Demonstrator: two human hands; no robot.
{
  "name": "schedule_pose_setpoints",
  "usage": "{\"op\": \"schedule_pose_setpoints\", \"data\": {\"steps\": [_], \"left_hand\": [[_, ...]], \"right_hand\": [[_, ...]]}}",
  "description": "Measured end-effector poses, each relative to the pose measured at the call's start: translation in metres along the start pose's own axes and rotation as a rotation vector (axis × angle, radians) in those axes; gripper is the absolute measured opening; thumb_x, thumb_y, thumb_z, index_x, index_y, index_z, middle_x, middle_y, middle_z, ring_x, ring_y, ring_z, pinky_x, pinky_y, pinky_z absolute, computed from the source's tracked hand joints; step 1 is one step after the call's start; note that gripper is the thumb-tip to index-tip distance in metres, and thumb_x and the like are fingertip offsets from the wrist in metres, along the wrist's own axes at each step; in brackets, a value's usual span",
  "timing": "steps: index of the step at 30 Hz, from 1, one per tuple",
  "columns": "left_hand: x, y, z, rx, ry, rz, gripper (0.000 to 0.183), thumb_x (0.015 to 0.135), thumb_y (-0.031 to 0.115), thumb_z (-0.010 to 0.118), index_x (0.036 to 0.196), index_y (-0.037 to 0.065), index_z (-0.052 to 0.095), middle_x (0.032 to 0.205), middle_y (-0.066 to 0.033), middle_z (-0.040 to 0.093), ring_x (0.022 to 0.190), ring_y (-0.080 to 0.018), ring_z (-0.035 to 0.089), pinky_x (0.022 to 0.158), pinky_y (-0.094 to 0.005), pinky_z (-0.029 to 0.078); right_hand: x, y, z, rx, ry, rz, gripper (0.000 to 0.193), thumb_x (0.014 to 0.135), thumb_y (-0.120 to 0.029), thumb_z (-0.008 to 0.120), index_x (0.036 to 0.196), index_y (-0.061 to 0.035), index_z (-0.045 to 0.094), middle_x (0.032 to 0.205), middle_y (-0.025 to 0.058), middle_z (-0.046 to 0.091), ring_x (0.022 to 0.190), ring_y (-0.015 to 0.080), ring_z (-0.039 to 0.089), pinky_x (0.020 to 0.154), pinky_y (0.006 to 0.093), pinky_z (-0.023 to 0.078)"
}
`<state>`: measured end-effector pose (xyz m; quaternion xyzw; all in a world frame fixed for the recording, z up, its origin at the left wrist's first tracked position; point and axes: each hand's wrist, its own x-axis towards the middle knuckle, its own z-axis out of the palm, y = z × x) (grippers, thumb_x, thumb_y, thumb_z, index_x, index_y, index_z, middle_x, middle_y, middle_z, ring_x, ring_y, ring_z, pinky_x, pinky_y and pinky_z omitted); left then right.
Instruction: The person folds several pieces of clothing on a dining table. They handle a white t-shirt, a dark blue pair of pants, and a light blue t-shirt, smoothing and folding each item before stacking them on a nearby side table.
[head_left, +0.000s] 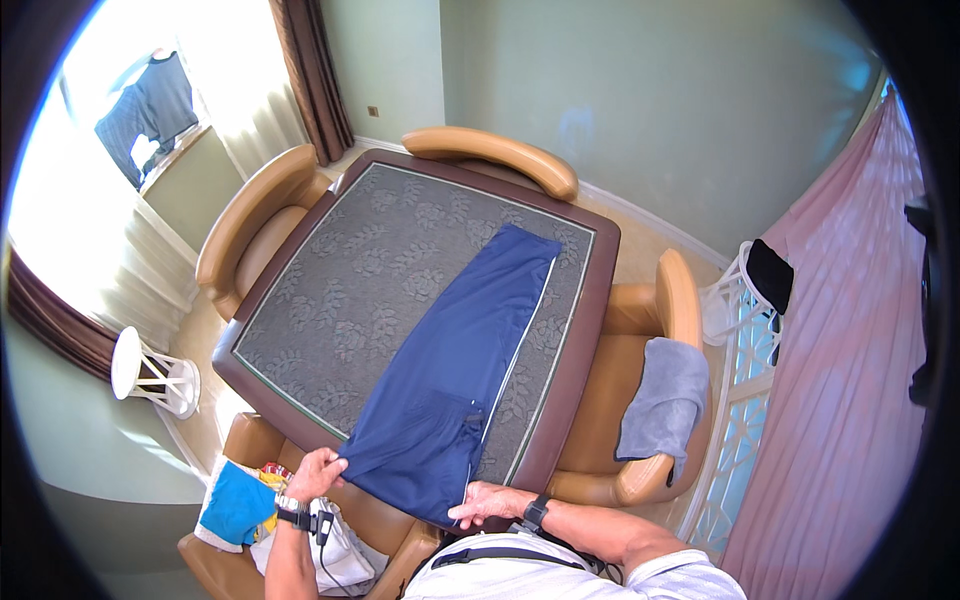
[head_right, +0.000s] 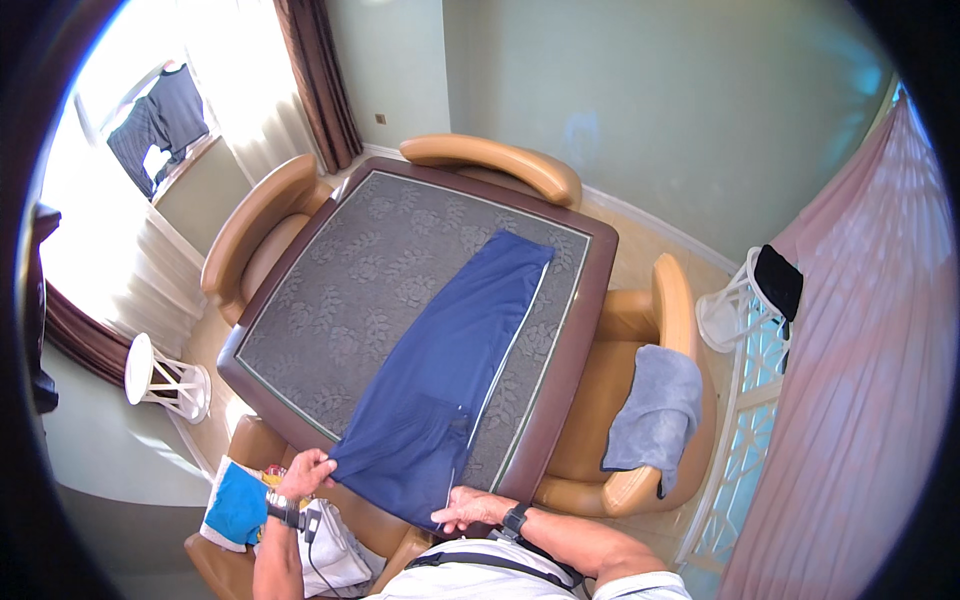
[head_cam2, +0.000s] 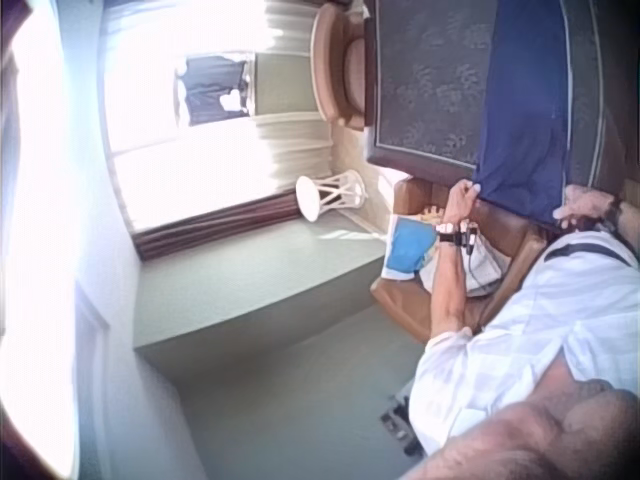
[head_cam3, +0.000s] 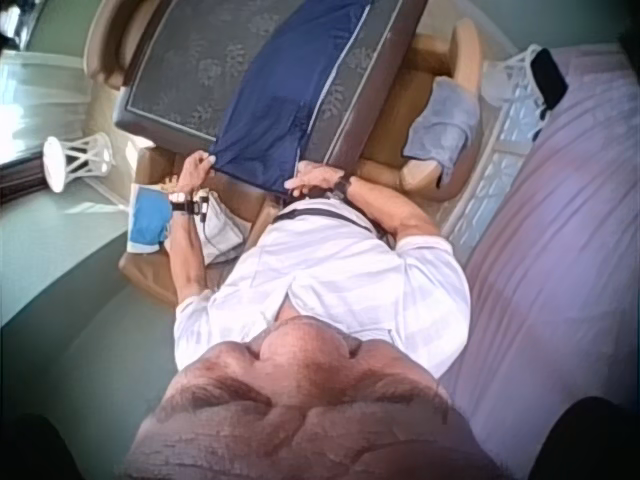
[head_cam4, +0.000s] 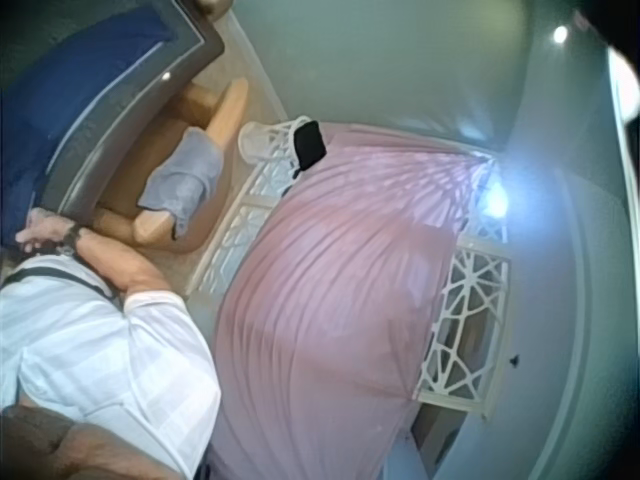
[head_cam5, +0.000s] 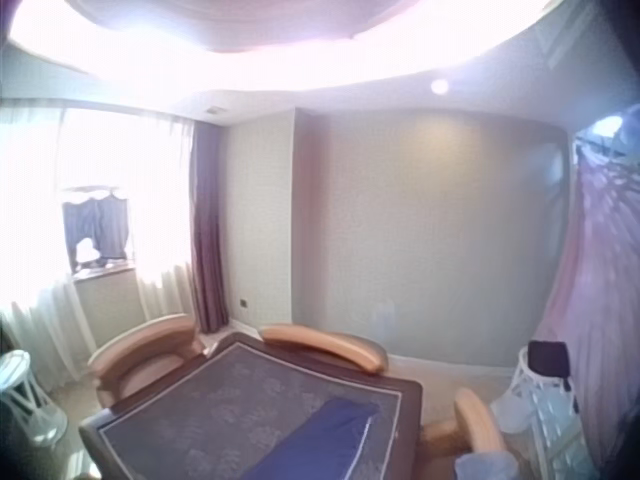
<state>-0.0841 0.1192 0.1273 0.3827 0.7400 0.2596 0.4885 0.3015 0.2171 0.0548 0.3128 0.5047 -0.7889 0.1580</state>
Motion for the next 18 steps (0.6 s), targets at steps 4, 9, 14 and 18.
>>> {"op": "schedule_pose_setpoints", "data": {"steps": [4, 9, 14, 18], "left_hand": [[-0.020, -0.026, 0.011, 0.016, 0.119, -0.114, 0.021, 0.096, 0.016, 0.078, 0.096, 0.000, 0.066, 0.082, -0.0089, 0.071, 0.067, -0.0173, 0.072, 0.061, -0.0342, 0.058], [-0.020, -0.007, 0.063, 0.531, 0.687, 0.437, 0.031, 0.083, 0.007, 0.080, 0.109, 0.001, 0.065, 0.119, -0.0233, 0.062, 0.111, -0.0433, 0.061, 0.099, -0.0521, 0.050], [0.004, 0.053, 0.135, 0.529, 0.610, 0.622, 0.041, 0.086, 0.012, 0.080, 0.123, 0.001, 0.067, 0.135, -0.0279, 0.062, 0.126, -0.0462, 0.059, 0.109, -0.0530, 0.048], [0.041, 0.080, 0.184, 0.607, 0.484, 0.668, 0.063, 0.086, 0.030, 0.082, 0.139, 0.003, 0.061, 0.152, -0.0306, 0.052, 0.141, -0.0486, 0.049, 0.119, -0.0599, 0.037]], "right_hand": [[-0.002, 0.014, 0.000, 0.027, -0.198, 0.050, 0.044, 0.099, -0.045, 0.077, 0.109, -0.0029, 0.077, 0.092, 0.0036, 0.078, 0.074, 0.0095, 0.065, 0.065, 0.0275, 0.054], [-0.030, -0.014, -0.029, -0.356, -0.154, 0.176, 0.033, 0.100, -0.041, 0.074, 0.094, -0.0085, 0.076, 0.085, 0.0018, 0.076, 0.072, 0.0123, 0.070, 0.058, 0.0298, 0.055], [-0.030, -0.076, -0.072, -0.234, 0.278, -0.241, 0.022, 0.102, -0.027, 0.064, 0.096, -0.0077, 0.071, 0.081, 0.0021, 0.076, 0.069, 0.0121, 0.070, 0.061, 0.0293, 0.055], [0.009, -0.102, -0.079, -0.641, 0.974, -0.635, 0.026, 0.099, -0.024, 0.071, 0.118, -0.0065, 0.072, 0.112, 0.0129, 0.076, 0.107, 0.0302, 0.071, 0.094, 0.0421, 0.056]]}}
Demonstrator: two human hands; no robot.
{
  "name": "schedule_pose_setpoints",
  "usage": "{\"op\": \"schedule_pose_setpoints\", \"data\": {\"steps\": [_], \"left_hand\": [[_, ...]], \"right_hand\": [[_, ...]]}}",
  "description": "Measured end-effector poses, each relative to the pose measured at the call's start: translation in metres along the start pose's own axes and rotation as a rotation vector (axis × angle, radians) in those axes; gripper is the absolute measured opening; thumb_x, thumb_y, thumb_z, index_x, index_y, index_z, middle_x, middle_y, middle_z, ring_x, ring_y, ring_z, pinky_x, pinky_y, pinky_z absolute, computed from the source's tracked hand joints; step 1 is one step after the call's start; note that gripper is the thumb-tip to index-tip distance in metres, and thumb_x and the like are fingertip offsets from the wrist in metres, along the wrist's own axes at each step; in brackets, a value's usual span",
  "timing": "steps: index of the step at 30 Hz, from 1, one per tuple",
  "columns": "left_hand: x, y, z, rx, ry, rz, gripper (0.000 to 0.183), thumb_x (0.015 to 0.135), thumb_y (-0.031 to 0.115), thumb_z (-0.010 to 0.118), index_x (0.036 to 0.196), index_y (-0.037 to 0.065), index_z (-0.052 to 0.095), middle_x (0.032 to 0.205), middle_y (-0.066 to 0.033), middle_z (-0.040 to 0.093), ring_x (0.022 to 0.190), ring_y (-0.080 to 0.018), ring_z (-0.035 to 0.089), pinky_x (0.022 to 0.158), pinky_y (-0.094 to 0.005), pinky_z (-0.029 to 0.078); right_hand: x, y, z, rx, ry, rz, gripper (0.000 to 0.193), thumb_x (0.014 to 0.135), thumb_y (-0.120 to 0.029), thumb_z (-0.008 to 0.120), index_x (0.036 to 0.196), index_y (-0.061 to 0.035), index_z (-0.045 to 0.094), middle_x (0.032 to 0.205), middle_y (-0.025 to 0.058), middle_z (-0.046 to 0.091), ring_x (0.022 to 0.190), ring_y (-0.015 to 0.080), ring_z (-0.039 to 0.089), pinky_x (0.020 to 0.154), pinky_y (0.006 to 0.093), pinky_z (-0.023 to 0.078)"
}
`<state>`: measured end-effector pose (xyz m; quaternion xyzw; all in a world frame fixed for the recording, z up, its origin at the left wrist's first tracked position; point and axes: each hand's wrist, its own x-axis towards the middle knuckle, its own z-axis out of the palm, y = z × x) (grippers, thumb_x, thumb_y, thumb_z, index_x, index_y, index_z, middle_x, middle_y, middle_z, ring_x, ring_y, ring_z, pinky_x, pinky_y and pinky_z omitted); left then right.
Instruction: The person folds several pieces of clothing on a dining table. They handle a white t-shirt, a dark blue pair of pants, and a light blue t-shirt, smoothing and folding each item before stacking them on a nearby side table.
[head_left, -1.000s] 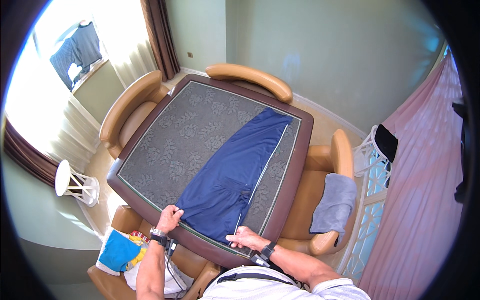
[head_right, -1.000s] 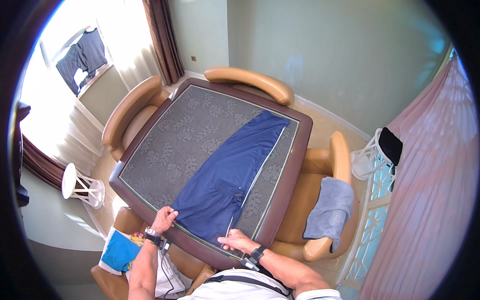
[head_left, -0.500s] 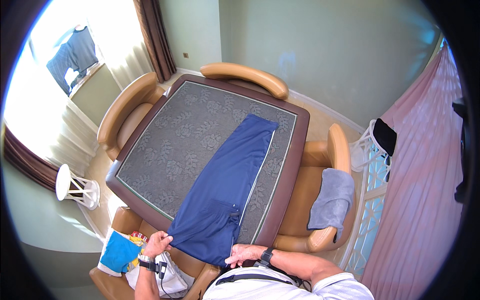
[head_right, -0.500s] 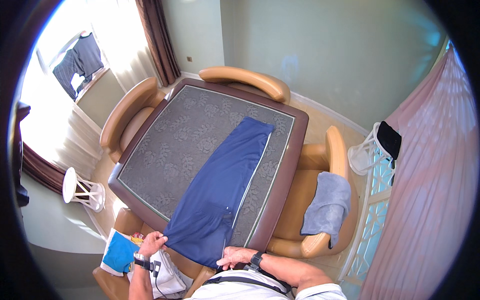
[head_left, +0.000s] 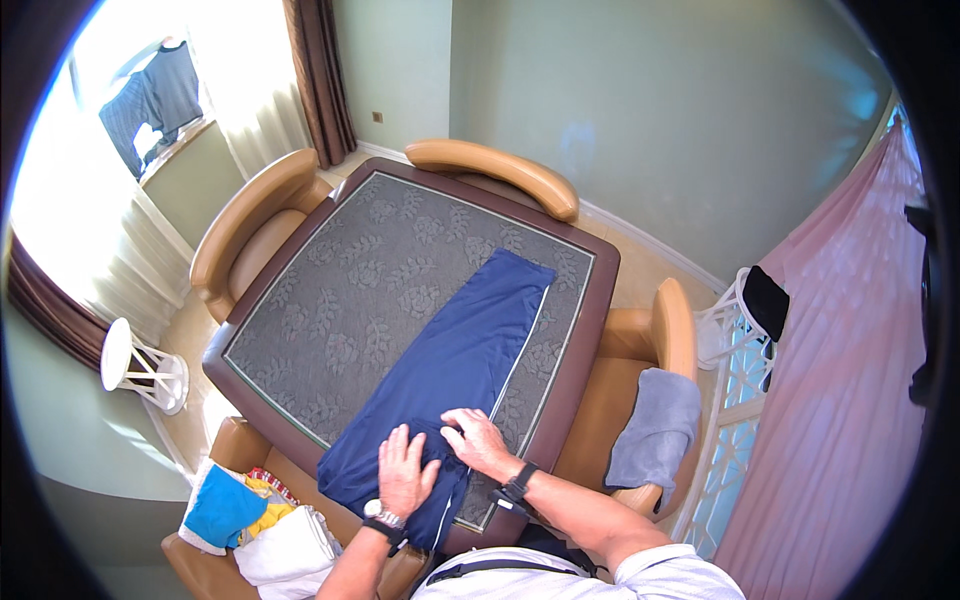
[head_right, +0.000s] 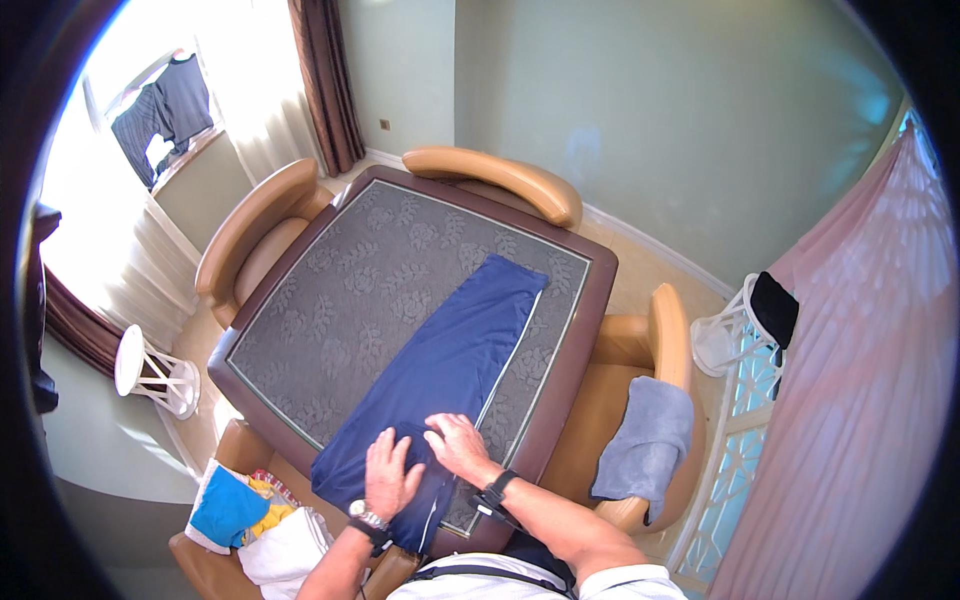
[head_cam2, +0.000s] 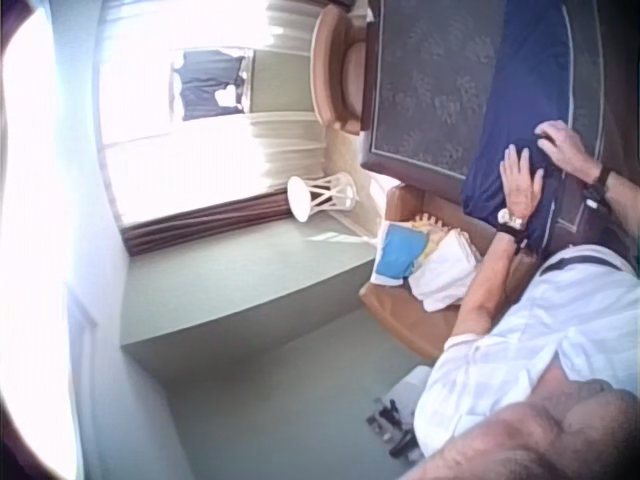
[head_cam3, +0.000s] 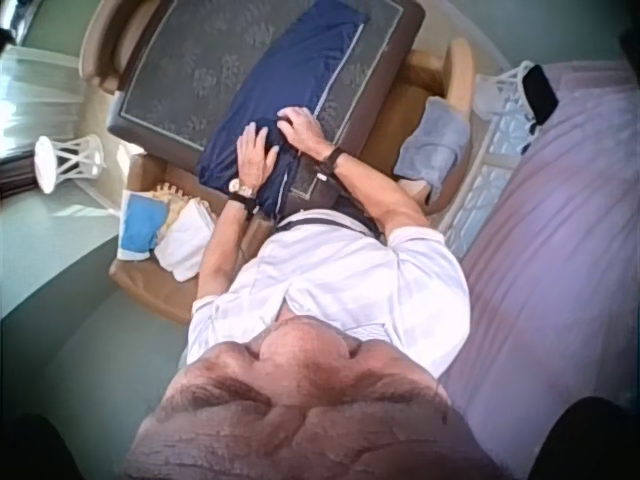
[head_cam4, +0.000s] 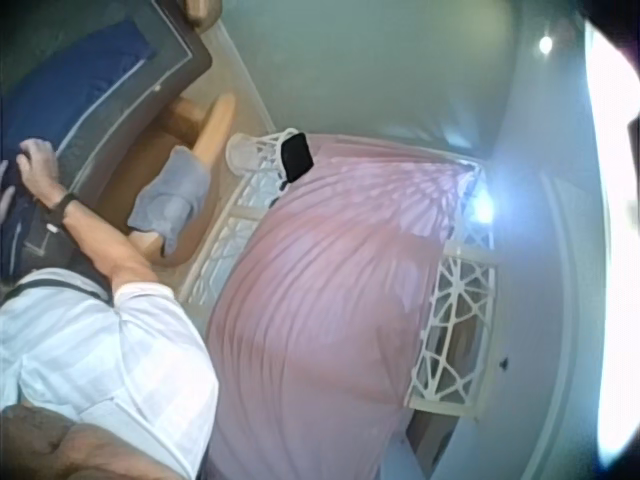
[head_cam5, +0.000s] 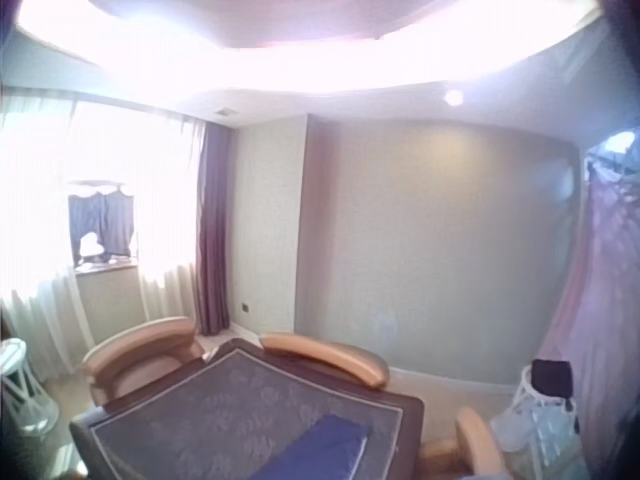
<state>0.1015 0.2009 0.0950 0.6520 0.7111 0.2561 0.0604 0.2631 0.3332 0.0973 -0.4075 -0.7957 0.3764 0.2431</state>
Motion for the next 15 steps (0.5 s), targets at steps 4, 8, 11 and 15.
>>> {"op": "schedule_pose_setpoints", "data": {"steps": [4, 8, 11, 15], "left_hand": [[0.005, 0.008, 0.037, 0.044, -0.107, -0.031, 0.080, 0.086, 0.044, 0.082, 0.151, 0.006, 0.053, 0.165, -0.0309, 0.038, 0.156, -0.0509, 0.030, 0.125, -0.0680, 0.023], [-0.005, 0.002, 0.048, 0.067, -0.127, -0.040, 0.083, 0.084, 0.043, 0.082, 0.152, 0.005, 0.052, 0.166, -0.0293, 0.037, 0.157, -0.0510, 0.026, 0.127, -0.0675, 0.017], [-0.007, 0.001, 0.051, 0.090, -0.157, -0.063, 0.083, 0.083, 0.041, 0.082, 0.151, 0.005, 0.052, 0.165, -0.0292, 0.038, 0.157, -0.0522, 0.026, 0.128, -0.0674, 0.016], [-0.005, 0.004, 0.047, 0.122, -0.209, -0.067, 0.085, 0.083, 0.042, 0.081, 0.152, 0.003, 0.051, 0.165, -0.0314, 0.036, 0.156, -0.0550, 0.025, 0.127, -0.0682, 0.016]], "right_hand": [[0.010, 0.024, 0.014, -0.279, -0.107, -0.122, 0.052, 0.101, -0.035, 0.066, 0.144, -0.0071, 0.061, 0.156, 0.0200, 0.053, 0.151, 0.0398, 0.041, 0.125, 0.0550, 0.031], [0.019, 0.065, -0.006, -0.457, -0.133, -0.158, 0.060, 0.103, -0.039, 0.062, 0.154, -0.0072, 0.054, 0.166, 0.0233, 0.039, 0.159, 0.0419, 0.028, 0.130, 0.0572, 0.022], [0.043, 0.093, -0.028, -0.478, -0.035, -0.168, 0.065, 0.100, -0.040, 0.070, 0.154, -0.0083, 0.052, 0.165, 0.0240, 0.039, 0.158, 0.0447, 0.029, 0.130, 0.0588, 0.023], [0.086, 0.123, -0.052, -0.508, 0.111, -0.132, 0.066, 0.099, -0.039, 0.071, 0.154, -0.0065, 0.053, 0.164, 0.0275, 0.040, 0.156, 0.0477, 0.031, 0.129, 0.0578, 0.024]]}}
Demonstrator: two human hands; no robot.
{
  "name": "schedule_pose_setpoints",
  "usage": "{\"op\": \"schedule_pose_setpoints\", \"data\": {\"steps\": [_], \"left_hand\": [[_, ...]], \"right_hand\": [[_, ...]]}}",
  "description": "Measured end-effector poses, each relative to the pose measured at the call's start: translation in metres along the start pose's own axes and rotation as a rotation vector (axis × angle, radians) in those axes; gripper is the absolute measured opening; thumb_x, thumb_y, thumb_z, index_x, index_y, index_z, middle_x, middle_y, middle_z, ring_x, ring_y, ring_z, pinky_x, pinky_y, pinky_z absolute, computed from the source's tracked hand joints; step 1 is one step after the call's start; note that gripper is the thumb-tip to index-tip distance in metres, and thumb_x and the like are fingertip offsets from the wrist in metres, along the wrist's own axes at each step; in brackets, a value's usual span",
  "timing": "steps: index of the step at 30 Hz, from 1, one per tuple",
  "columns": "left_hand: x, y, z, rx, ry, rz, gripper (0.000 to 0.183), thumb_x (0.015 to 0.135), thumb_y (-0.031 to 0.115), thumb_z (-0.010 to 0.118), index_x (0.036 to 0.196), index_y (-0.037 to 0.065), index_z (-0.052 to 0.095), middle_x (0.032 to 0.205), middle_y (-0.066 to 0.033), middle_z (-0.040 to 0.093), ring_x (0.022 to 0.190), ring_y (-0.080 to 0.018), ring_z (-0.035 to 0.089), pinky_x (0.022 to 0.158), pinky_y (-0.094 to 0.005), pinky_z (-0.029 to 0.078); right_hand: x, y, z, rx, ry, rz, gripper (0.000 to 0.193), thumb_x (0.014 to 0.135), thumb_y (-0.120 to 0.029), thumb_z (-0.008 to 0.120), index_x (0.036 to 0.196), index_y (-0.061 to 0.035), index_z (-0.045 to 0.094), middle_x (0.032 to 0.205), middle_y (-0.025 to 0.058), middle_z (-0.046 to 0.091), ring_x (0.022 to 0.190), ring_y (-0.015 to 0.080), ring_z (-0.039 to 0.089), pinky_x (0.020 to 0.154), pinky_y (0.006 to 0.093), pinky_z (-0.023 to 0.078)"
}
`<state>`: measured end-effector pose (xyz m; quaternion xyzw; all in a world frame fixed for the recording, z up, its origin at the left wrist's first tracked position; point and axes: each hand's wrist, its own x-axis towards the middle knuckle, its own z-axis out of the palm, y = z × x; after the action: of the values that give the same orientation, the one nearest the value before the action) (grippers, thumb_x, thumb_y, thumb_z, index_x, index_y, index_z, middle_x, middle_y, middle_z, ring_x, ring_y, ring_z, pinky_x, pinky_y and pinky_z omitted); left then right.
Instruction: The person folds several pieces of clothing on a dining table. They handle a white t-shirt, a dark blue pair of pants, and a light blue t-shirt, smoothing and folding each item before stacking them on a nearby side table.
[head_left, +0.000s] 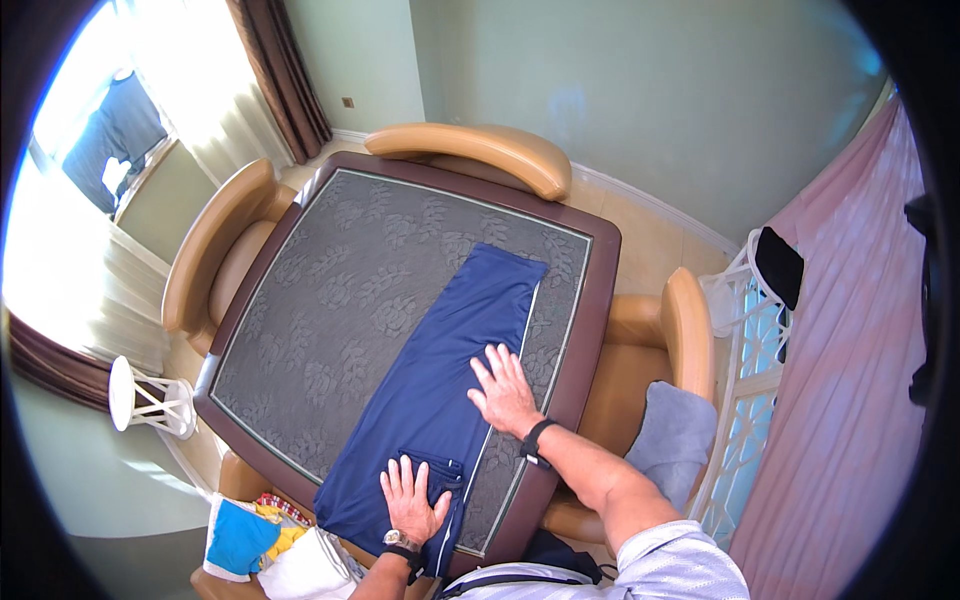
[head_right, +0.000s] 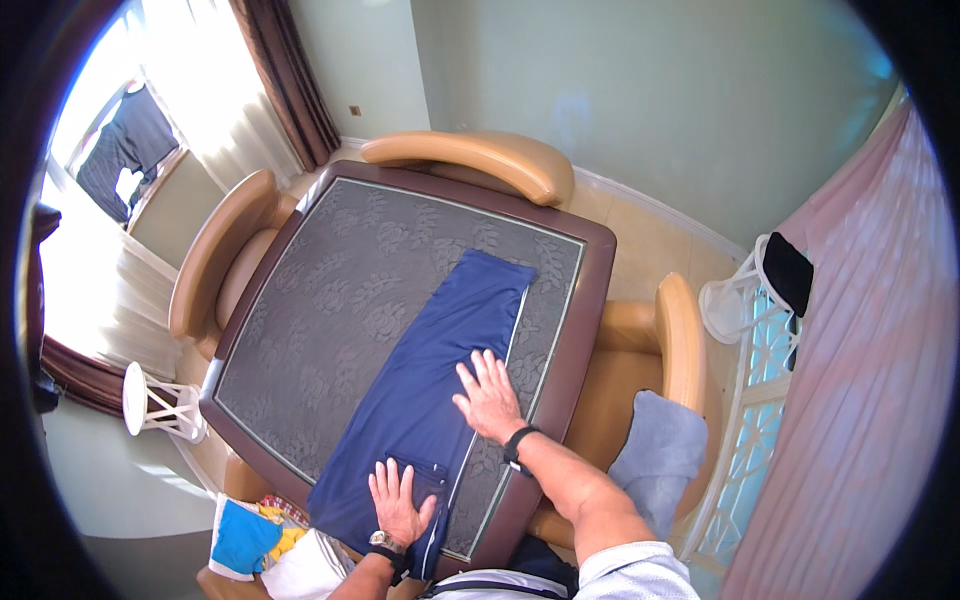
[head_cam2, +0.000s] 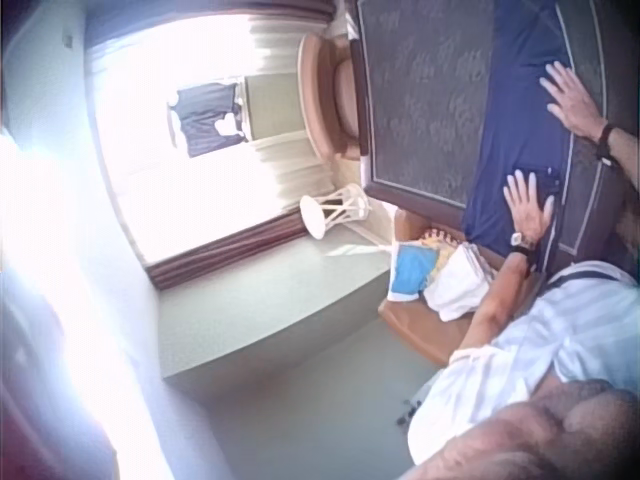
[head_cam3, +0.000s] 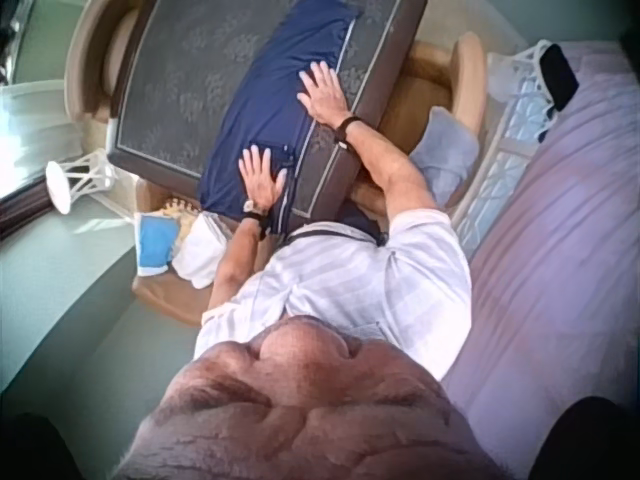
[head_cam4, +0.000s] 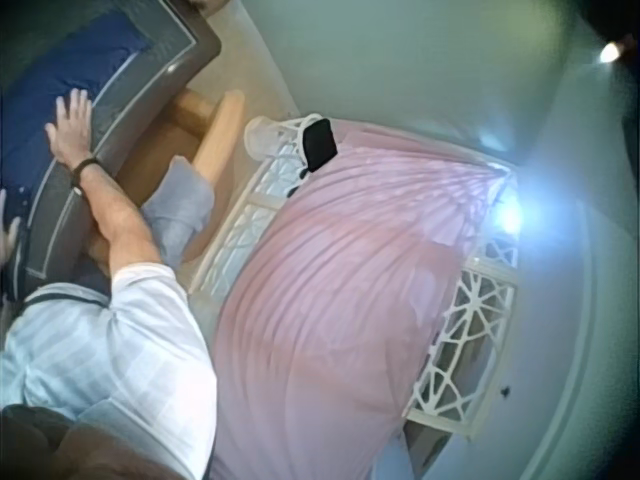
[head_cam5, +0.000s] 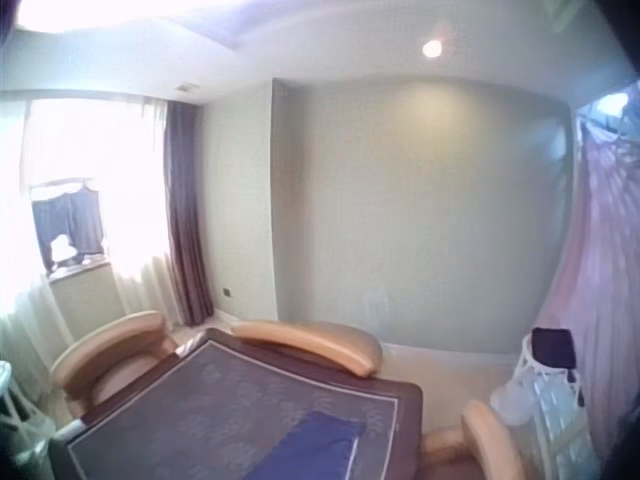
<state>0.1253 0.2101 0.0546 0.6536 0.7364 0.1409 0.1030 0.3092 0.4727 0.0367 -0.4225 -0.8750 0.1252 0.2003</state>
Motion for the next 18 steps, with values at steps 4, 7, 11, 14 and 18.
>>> {"op": "schedule_pose_setpoints", "data": {"steps": [4, 7, 11, 14, 18], "left_hand": [[0.000, 0.000, -0.003, 0.004, -0.038, -0.006, 0.084, 0.083, 0.042, 0.080, 0.151, 0.000, 0.051, 0.165, -0.0338, 0.035, 0.156, -0.0572, 0.024, 0.127, -0.0698, 0.016], [0.000, 0.000, -0.003, 0.049, -0.044, -0.012, 0.081, 0.085, 0.048, 0.078, 0.148, 0.002, 0.055, 0.160, -0.0333, 0.042, 0.152, -0.0582, 0.030, 0.124, -0.0721, 0.020], [0.000, 0.000, -0.002, 0.051, -0.043, -0.009, 0.082, 0.084, 0.048, 0.079, 0.147, 0.002, 0.055, 0.160, -0.0339, 0.042, 0.152, -0.0591, 0.030, 0.124, -0.0728, 0.020], [-0.001, -0.001, -0.001, 0.058, -0.059, -0.019, 0.082, 0.083, 0.048, 0.079, 0.147, 0.002, 0.056, 0.159, -0.0338, 0.042, 0.151, -0.0589, 0.031, 0.124, -0.0727, 0.020], [-0.002, -0.002, 0.000, 0.044, -0.059, -0.023, 0.080, 0.083, 0.047, 0.079, 0.146, 0.004, 0.056, 0.159, -0.0333, 0.043, 0.151, -0.0587, 0.031, 0.124, -0.0724, 0.020]], "right_hand": [[0.042, 0.047, -0.005, -0.052, 0.016, 0.054, 0.064, 0.101, -0.040, 0.069, 0.153, -0.0070, 0.054, 0.164, 0.0271, 0.040, 0.157, 0.0465, 0.030, 0.130, 0.0576, 0.023], [0.069, 0.085, -0.009, -0.080, 0.006, 0.060, 0.063, 0.102, -0.042, 0.066, 0.154, -0.0083, 0.054, 0.165, 0.0249, 0.040, 0.158, 0.0442, 0.030, 0.129, 0.0586, 0.022], [0.101, 0.124, -0.013, -0.125, 0.004, 0.065, 0.060, 0.104, -0.042, 0.063, 0.154, -0.0094, 0.054, 0.165, 0.0216, 0.042, 0.158, 0.0406, 0.032, 0.128, 0.0594, 0.024], [0.126, 0.142, -0.020, -0.152, 0.047, 0.070, 0.054, 0.102, -0.037, 0.066, 0.146, -0.0073, 0.060, 0.157, 0.0199, 0.051, 0.151, 0.0368, 0.041, 0.123, 0.0554, 0.031], [0.168, 0.153, -0.033, -0.171, 0.261, 0.176, 0.057, 0.085, -0.026, 0.084, 0.135, -0.0053, 0.063, 0.136, 0.0180, 0.060, 0.130, 0.0383, 0.055, 0.110, 0.0529, 0.042]]}}
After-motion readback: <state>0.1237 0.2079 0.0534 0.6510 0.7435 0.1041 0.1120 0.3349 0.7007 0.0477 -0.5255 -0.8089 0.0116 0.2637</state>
